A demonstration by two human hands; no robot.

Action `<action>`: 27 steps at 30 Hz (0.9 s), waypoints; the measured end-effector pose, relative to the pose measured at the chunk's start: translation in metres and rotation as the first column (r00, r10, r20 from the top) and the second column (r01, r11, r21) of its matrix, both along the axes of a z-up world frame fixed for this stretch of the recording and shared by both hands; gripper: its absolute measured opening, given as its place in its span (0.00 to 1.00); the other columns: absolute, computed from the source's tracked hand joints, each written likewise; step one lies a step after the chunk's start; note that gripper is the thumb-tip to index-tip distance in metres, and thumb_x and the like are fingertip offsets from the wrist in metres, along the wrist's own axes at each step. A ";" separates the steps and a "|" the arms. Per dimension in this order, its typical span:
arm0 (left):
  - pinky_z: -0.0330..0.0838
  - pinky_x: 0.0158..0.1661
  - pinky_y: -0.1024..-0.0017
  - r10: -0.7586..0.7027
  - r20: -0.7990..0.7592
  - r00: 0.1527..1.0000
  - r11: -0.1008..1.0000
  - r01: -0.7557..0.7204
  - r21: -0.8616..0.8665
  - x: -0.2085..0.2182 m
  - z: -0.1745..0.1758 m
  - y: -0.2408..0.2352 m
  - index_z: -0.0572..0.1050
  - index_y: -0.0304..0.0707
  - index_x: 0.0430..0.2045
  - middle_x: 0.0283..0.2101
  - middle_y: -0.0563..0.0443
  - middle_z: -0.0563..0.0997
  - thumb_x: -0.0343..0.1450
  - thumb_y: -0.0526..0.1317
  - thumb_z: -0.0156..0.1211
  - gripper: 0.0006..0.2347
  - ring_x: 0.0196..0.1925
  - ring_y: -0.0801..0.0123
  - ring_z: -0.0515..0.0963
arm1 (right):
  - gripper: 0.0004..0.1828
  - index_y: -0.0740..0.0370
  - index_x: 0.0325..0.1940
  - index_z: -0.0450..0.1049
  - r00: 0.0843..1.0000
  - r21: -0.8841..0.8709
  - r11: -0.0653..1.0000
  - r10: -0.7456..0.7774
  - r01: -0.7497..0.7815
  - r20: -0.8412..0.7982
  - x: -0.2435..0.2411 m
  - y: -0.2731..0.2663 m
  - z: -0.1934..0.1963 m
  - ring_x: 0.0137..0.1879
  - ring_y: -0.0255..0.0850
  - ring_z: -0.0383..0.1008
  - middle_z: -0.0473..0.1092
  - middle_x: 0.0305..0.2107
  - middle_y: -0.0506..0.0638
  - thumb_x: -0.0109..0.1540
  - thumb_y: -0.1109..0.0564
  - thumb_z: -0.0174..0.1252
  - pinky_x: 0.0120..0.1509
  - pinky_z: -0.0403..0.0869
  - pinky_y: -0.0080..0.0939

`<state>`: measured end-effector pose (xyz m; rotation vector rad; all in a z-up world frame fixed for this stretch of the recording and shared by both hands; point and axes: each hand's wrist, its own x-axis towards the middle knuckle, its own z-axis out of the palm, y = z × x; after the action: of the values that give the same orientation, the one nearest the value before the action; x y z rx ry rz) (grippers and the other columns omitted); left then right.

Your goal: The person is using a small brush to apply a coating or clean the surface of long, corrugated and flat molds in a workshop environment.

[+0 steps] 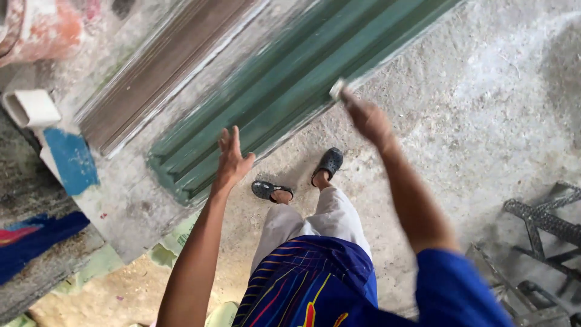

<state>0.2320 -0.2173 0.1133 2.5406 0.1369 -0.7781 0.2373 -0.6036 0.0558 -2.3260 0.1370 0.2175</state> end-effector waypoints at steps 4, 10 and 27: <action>0.30 0.71 0.31 -0.112 0.006 0.994 0.991 0.111 0.070 -0.006 -0.048 -0.019 0.42 0.36 0.77 0.76 0.18 0.38 0.67 0.48 0.60 0.44 0.74 0.15 0.34 | 0.20 0.43 0.69 0.70 0.987 -0.185 0.972 -0.158 0.147 -0.043 0.006 -0.019 -0.104 0.60 0.50 0.74 0.76 0.50 0.50 0.73 0.46 0.47 0.63 0.69 0.51; 0.29 0.72 0.33 -0.100 -0.198 0.975 0.989 0.119 0.087 0.014 -0.040 -0.015 0.35 0.45 0.77 0.78 0.30 0.30 0.69 0.50 0.60 0.45 0.75 0.23 0.26 | 0.23 0.25 0.71 0.62 0.935 0.159 0.957 0.273 -0.241 -0.226 -0.012 0.032 -0.077 0.61 0.45 0.76 0.79 0.49 0.45 0.70 0.40 0.42 0.60 0.78 0.50; 0.31 0.67 0.26 -0.462 -0.238 0.854 0.839 0.508 0.195 0.012 -0.048 0.010 0.38 0.26 0.74 0.77 0.23 0.31 0.70 0.50 0.58 0.44 0.76 0.23 0.29 | 0.24 0.61 0.63 0.75 0.973 0.211 0.966 0.110 -0.153 0.201 0.073 -0.139 -0.010 0.49 0.77 0.74 0.75 0.45 0.72 0.62 0.59 0.56 0.56 0.74 0.69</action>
<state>0.2436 -0.2070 0.0656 2.7760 -0.4005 -1.2605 0.3106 -0.7421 0.0456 -2.1171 -0.1316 0.0740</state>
